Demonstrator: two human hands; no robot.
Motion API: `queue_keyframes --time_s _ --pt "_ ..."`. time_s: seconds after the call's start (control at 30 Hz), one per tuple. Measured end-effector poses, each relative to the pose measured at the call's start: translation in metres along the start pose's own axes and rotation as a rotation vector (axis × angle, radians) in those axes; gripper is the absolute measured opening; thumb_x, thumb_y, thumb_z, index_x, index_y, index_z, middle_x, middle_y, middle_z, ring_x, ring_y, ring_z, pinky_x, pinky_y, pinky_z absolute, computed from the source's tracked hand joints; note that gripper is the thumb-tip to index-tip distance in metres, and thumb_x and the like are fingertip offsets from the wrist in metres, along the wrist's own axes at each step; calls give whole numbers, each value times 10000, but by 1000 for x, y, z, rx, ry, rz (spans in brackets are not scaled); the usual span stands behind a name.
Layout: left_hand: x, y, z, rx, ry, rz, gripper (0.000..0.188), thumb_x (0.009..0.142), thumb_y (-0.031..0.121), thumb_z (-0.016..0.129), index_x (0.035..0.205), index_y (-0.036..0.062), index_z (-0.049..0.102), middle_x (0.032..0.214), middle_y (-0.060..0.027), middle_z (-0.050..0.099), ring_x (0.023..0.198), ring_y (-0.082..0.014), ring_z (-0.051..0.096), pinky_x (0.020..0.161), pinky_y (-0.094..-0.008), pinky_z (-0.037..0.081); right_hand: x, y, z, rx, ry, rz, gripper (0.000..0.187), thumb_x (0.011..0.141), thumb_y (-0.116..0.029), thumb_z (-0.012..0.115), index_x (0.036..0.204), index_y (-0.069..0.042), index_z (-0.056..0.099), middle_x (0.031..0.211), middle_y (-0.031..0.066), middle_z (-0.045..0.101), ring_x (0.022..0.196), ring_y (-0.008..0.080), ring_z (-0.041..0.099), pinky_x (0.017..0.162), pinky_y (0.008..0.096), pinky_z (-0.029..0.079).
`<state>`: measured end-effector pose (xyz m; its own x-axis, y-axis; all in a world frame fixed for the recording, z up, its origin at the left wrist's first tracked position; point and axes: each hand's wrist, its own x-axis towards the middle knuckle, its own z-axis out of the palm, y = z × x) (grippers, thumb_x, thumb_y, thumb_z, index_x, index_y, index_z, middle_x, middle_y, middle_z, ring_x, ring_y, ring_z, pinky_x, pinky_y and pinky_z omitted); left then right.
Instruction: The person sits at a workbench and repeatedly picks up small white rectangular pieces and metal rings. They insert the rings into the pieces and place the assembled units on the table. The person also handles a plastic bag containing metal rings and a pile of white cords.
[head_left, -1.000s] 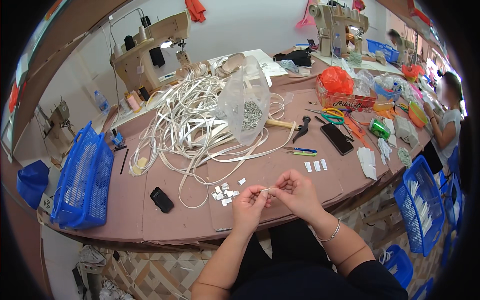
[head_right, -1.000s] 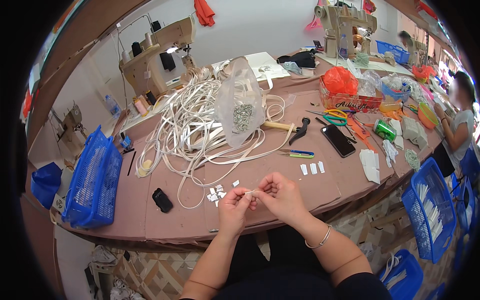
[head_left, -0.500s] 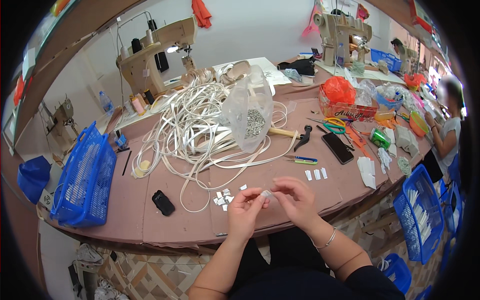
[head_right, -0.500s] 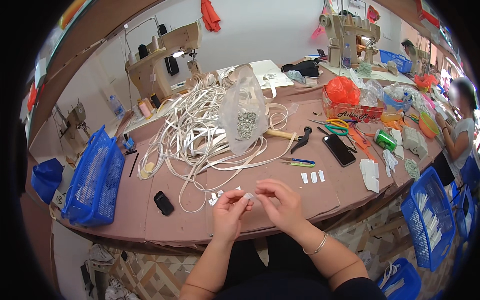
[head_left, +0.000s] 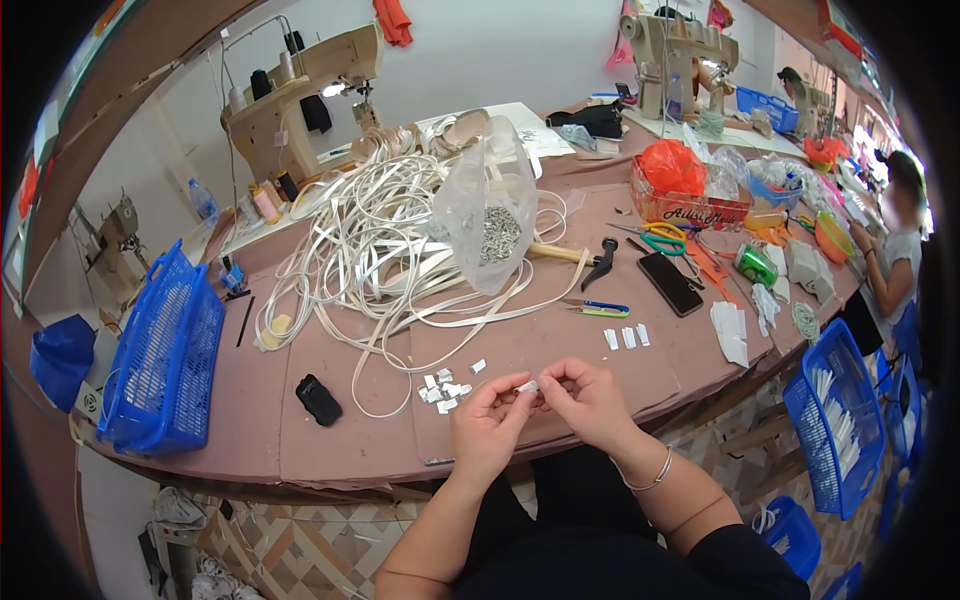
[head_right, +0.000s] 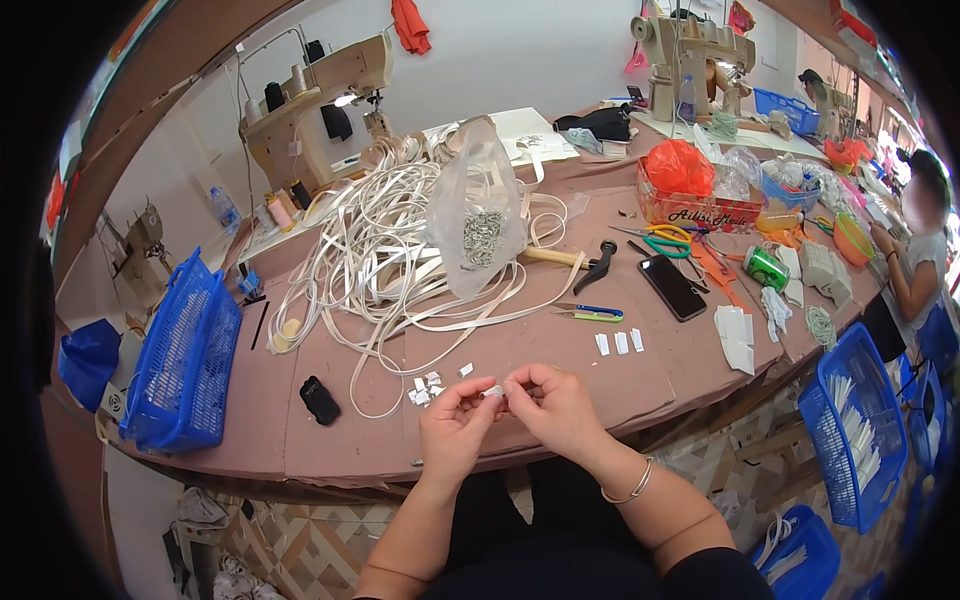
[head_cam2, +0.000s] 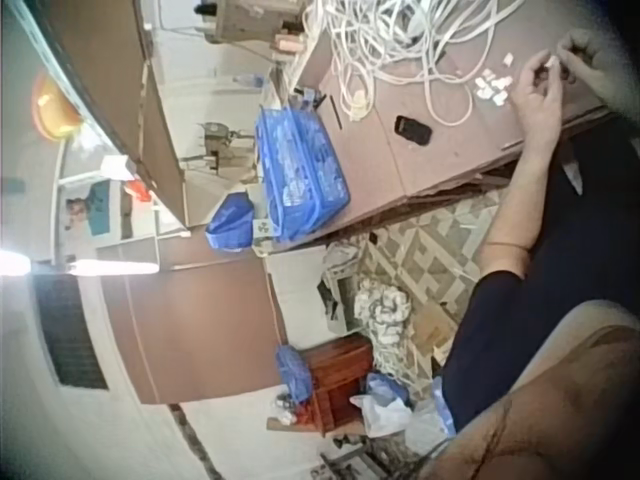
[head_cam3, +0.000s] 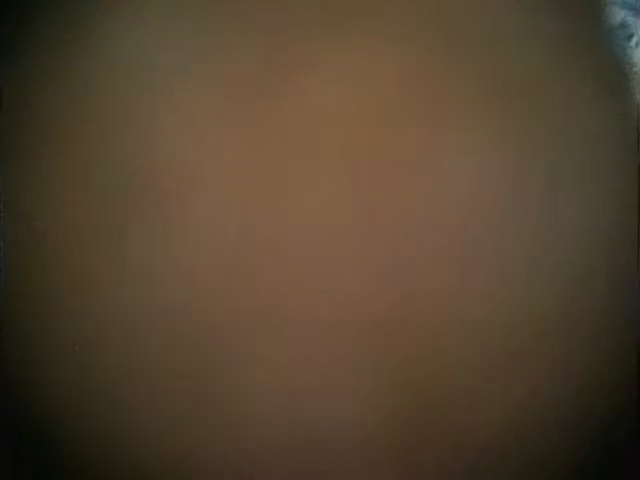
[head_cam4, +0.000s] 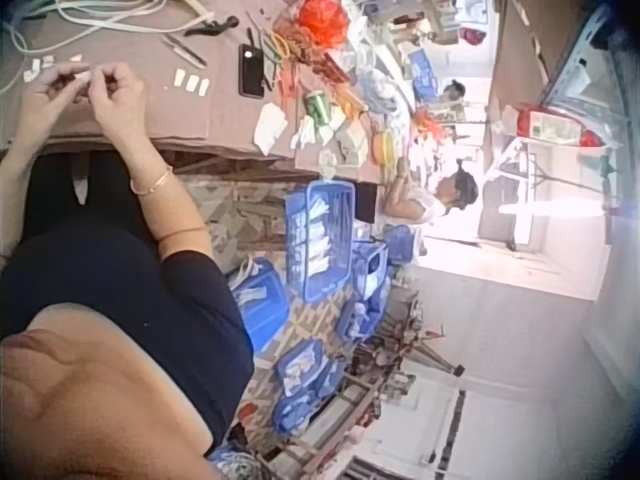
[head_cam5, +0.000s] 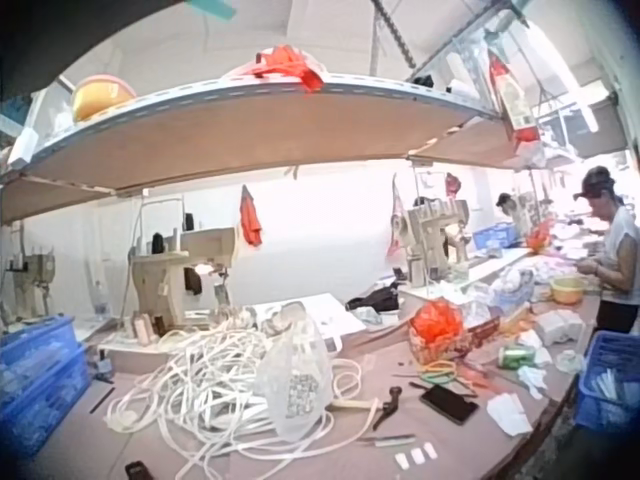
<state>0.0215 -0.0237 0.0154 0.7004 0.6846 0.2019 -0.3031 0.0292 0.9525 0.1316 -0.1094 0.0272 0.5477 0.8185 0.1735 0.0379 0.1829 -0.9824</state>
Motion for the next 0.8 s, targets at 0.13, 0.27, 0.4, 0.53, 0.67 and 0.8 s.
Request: queue_keyframes --time_s 0.13,0.27,0.4,0.53,0.67,0.8 --pt "1 -4 -4 63 -15 -18 113 859 36 530 948 -26 562 829 -63 600 741 -95 576 664 -207 475 1 12 2 -138 22 -76 111 817 -57 575 833 53 572 750 83 600 664 118 612 597 219 503" --pt "-2 -24 -15 226 -2 -10 122 904 123 472 871 17 523 719 -9 527 632 -60 487 586 -192 419 -3 12 7 -289 7 -144 120 794 -72 604 817 44 582 730 102 594 623 131 602 567 227 491" --pt "-16 -62 -35 365 83 18 128 919 149 436 845 54 477 646 26 451 562 -42 411 516 -186 364 -5 40 -3 -393 -7 -140 113 789 -79 611 802 32 595 735 105 597 595 139 592 547 238 481" --pt "-23 -63 -75 508 350 38 104 862 116 518 820 22 528 623 -32 490 555 -120 462 528 -259 389 -4 61 -26 -583 99 -150 92 772 -73 619 790 16 607 742 124 595 574 168 586 522 255 465" --pt "6 -47 -96 910 310 222 64 783 87 604 817 36 586 663 -52 506 609 -182 496 587 -310 413 10 69 -60 -788 291 -289 58 747 -38 608 787 2 597 738 137 577 611 240 569 551 303 456" --pt "16 -39 -77 1337 281 493 146 708 81 650 852 62 634 795 -89 538 777 -280 515 683 -383 416 28 68 -97 -1041 442 -423 65 711 -6 596 774 -13 584 742 131 570 719 294 538 651 362 442"
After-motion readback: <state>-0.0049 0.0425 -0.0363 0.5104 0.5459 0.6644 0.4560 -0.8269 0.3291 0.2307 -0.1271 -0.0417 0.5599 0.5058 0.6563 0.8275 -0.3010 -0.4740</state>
